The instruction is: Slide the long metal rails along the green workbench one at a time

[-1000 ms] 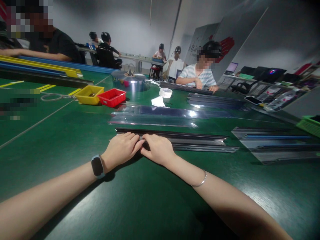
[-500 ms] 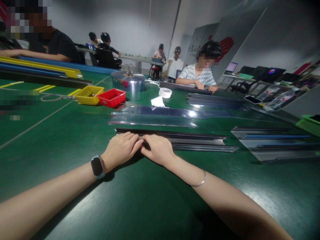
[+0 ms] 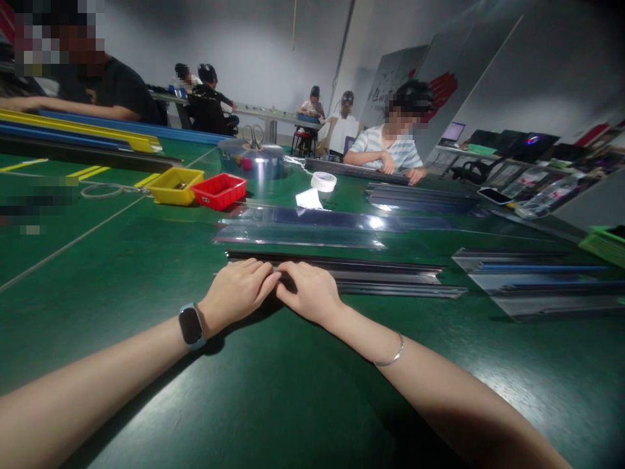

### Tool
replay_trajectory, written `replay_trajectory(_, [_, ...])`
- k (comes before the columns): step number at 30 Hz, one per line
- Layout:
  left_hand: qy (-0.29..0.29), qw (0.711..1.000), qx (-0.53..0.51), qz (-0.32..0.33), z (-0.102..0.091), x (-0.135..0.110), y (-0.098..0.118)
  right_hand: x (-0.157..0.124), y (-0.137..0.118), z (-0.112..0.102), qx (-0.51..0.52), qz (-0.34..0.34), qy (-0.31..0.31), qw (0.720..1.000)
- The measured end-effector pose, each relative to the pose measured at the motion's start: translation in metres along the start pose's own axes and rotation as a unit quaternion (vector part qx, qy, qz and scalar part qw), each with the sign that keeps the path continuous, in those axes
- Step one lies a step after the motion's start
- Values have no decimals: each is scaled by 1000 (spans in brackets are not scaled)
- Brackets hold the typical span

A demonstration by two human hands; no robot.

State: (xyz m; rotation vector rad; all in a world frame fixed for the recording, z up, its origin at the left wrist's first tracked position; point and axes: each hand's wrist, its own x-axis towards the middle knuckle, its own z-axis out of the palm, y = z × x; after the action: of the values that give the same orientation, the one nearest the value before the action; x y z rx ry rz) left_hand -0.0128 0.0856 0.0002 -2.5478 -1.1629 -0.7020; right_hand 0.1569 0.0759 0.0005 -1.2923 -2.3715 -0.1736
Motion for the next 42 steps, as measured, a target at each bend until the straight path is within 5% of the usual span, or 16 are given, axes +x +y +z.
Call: replay_trajectory(42, [-5,1000,6,11,1,-1,1,-1,2,4,-18,4,8,1000])
